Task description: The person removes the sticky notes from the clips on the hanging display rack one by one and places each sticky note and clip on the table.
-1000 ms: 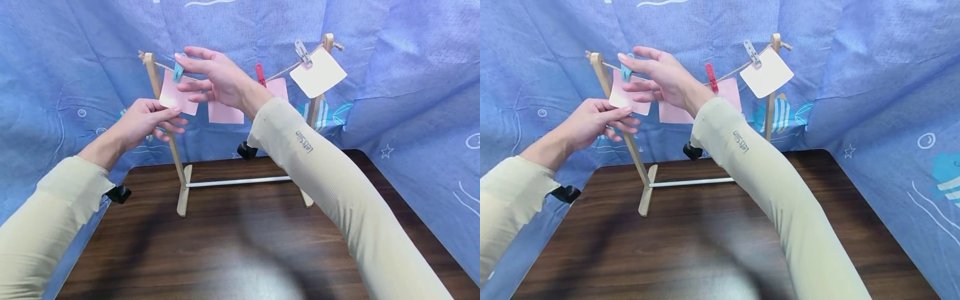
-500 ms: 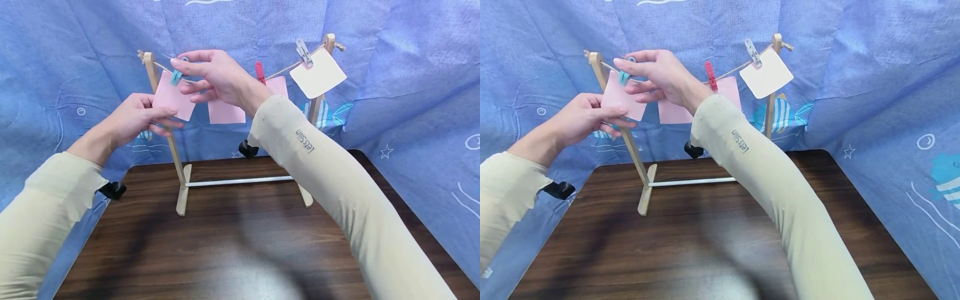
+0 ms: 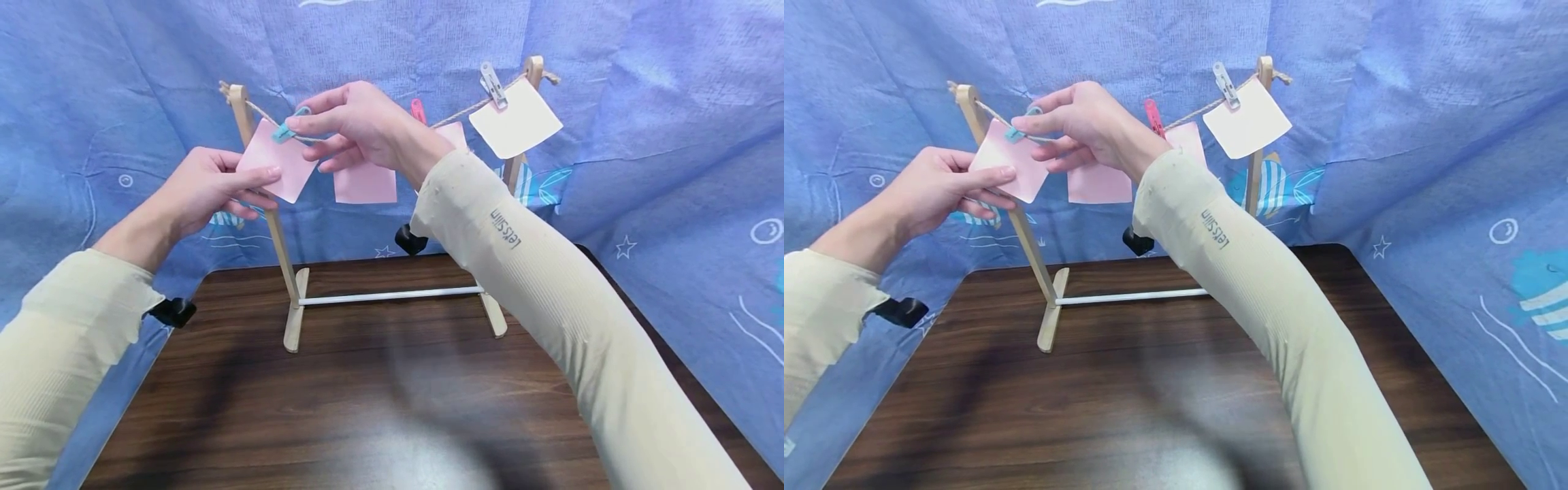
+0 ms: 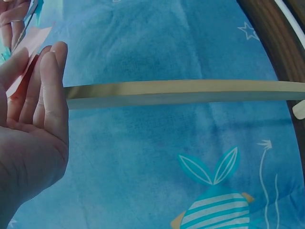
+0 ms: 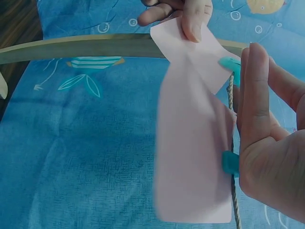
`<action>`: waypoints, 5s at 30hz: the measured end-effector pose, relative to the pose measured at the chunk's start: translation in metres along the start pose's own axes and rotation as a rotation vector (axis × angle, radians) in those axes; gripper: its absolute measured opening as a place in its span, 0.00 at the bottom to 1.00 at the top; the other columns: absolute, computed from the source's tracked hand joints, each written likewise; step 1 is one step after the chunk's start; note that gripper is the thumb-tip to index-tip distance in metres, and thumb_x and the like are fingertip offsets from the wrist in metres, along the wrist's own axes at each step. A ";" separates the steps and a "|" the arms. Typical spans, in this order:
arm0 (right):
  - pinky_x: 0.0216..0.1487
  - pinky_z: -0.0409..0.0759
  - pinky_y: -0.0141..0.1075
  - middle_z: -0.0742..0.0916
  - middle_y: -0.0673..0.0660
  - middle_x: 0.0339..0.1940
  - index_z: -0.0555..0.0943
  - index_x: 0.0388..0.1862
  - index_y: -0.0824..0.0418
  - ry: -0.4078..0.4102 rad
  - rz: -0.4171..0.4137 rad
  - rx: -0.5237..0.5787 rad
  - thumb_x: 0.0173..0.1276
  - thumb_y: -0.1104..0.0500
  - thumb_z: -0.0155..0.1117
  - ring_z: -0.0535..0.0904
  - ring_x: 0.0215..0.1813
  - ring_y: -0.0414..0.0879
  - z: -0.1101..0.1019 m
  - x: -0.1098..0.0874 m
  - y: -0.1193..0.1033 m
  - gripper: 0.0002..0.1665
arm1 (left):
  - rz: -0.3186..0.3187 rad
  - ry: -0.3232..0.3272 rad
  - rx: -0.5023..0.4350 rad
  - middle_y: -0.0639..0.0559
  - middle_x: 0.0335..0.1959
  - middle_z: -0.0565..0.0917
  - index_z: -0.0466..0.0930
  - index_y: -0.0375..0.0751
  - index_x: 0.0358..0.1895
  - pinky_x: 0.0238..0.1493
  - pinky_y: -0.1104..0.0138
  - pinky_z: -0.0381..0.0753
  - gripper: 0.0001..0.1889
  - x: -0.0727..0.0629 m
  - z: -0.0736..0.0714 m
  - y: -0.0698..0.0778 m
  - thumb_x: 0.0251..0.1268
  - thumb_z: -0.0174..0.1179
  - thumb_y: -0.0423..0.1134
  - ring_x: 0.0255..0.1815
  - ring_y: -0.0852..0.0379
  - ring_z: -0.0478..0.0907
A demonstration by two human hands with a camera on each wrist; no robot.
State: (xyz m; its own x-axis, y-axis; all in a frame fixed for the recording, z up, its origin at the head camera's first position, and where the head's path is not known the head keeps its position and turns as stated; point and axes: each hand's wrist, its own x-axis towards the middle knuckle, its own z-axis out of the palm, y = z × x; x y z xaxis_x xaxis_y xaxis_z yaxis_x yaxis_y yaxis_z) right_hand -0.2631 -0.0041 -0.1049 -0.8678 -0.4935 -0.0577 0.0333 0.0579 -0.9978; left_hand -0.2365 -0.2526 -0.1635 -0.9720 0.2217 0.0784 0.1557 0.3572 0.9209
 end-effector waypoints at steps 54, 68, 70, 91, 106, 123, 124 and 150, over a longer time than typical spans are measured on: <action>0.36 0.87 0.40 0.90 0.57 0.49 0.89 0.51 0.56 0.117 -0.123 0.219 0.64 0.58 0.75 0.88 0.31 0.49 -0.014 0.001 0.013 0.16 | 0.075 0.114 -0.017 0.50 0.33 0.90 0.89 0.46 0.43 0.26 0.64 0.87 0.08 -0.005 -0.006 0.002 0.64 0.72 0.42 0.32 0.56 0.89; 0.38 0.88 0.42 0.88 0.60 0.52 0.88 0.53 0.59 0.035 -0.237 0.126 0.66 0.58 0.75 0.87 0.33 0.50 -0.026 -0.025 0.027 0.17 | 0.111 0.118 0.072 0.50 0.32 0.89 0.87 0.39 0.39 0.25 0.62 0.86 0.10 -0.015 0.011 0.003 0.59 0.75 0.40 0.32 0.54 0.86; 0.36 0.88 0.41 0.87 0.62 0.51 0.88 0.54 0.59 0.026 -0.246 0.116 0.66 0.59 0.75 0.87 0.31 0.50 -0.029 -0.030 0.029 0.17 | 0.114 0.116 0.073 0.51 0.28 0.88 0.88 0.40 0.37 0.23 0.63 0.85 0.09 -0.017 0.014 0.004 0.59 0.75 0.39 0.30 0.56 0.84; 0.33 0.88 0.46 0.86 0.62 0.56 0.79 0.64 0.62 -0.052 -0.188 -0.149 0.70 0.64 0.69 0.87 0.30 0.53 -0.090 -0.107 0.080 0.24 | 0.184 0.079 0.005 0.51 0.34 0.89 0.81 0.41 0.43 0.35 0.69 0.83 0.14 -0.034 0.057 -0.010 0.56 0.76 0.32 0.35 0.57 0.86; 0.41 0.87 0.55 0.85 0.64 0.55 0.79 0.65 0.60 -0.140 -0.070 -0.232 0.68 0.64 0.72 0.88 0.38 0.57 -0.151 -0.125 0.155 0.26 | 0.084 -0.052 -0.101 0.47 0.37 0.89 0.81 0.30 0.51 0.37 0.62 0.88 0.16 -0.041 0.079 -0.060 0.61 0.73 0.30 0.35 0.54 0.88; 0.43 0.87 0.51 0.86 0.64 0.52 0.69 0.70 0.73 -0.145 0.111 -0.136 0.67 0.65 0.72 0.88 0.41 0.54 -0.190 -0.115 0.253 0.36 | -0.088 -0.158 -0.140 0.43 0.41 0.89 0.76 0.20 0.58 0.37 0.60 0.88 0.22 -0.040 0.097 -0.154 0.62 0.69 0.27 0.36 0.55 0.87; 0.44 0.87 0.51 0.86 0.64 0.51 0.68 0.71 0.73 -0.150 0.115 -0.126 0.68 0.66 0.71 0.88 0.42 0.54 -0.191 -0.114 0.258 0.36 | -0.094 -0.156 -0.139 0.43 0.41 0.88 0.76 0.20 0.59 0.37 0.60 0.88 0.23 -0.039 0.097 -0.160 0.63 0.68 0.27 0.36 0.56 0.87; 0.39 0.88 0.44 0.87 0.64 0.44 0.69 0.70 0.73 -0.125 0.268 -0.009 0.69 0.68 0.68 0.87 0.37 0.47 -0.217 -0.101 0.347 0.33 | -0.315 -0.038 -0.291 0.49 0.36 0.86 0.72 0.21 0.58 0.36 0.65 0.88 0.21 -0.029 0.100 -0.262 0.65 0.66 0.26 0.32 0.58 0.84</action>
State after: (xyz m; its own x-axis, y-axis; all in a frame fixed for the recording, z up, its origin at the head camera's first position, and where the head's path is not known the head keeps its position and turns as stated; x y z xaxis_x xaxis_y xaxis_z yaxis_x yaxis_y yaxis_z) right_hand -0.2715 0.2543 -0.4376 -0.7610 -0.5625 -0.3234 0.2481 0.2083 -0.9461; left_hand -0.2318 -0.2614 -0.4453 -0.9561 0.1774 -0.2331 -0.2092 0.1436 0.9673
